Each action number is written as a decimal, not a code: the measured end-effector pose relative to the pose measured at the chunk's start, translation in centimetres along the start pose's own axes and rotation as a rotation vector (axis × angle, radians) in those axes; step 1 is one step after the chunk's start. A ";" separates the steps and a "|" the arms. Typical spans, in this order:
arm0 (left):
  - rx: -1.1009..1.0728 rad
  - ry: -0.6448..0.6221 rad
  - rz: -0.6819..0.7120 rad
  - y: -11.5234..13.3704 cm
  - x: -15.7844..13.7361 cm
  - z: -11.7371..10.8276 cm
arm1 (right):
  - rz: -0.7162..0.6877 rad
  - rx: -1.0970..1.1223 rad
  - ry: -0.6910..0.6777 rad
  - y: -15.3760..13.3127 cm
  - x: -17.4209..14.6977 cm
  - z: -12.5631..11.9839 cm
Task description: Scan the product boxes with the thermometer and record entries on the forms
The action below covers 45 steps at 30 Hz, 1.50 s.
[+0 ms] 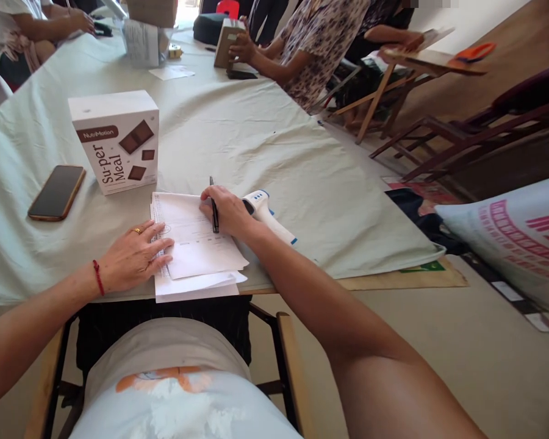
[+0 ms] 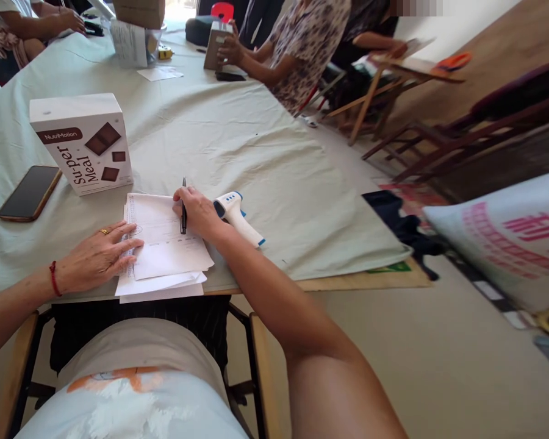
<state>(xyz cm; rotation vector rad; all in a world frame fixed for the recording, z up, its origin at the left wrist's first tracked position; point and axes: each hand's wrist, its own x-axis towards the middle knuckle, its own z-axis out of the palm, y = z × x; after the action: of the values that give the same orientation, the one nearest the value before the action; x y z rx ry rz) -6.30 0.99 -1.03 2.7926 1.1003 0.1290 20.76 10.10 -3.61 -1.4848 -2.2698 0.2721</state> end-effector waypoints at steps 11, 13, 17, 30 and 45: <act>0.057 0.127 -0.065 2.4 0.1 1.5 | 0.100 1.014 -0.009 -9.9 4.8 -1.5; 0.041 0.157 -0.067 2.4 0.1 1.8 | 0.276 1.143 -0.045 -10.7 4.5 -0.5; -0.016 0.187 -0.057 2.3 0.0 2.1 | 0.412 1.101 0.028 -10.1 1.3 1.7; 0.029 0.195 -0.045 2.1 -0.2 2.5 | 0.390 0.071 0.396 -2.0 -2.8 -2.7; -0.034 0.196 -0.065 2.3 -0.2 2.2 | 0.230 -0.050 0.372 -2.7 -1.2 -5.4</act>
<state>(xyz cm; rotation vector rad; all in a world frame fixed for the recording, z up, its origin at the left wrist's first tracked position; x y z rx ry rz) -4.63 -1.02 -2.83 2.7571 1.2170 0.4174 21.32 7.53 1.96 -1.6664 -1.8290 0.0006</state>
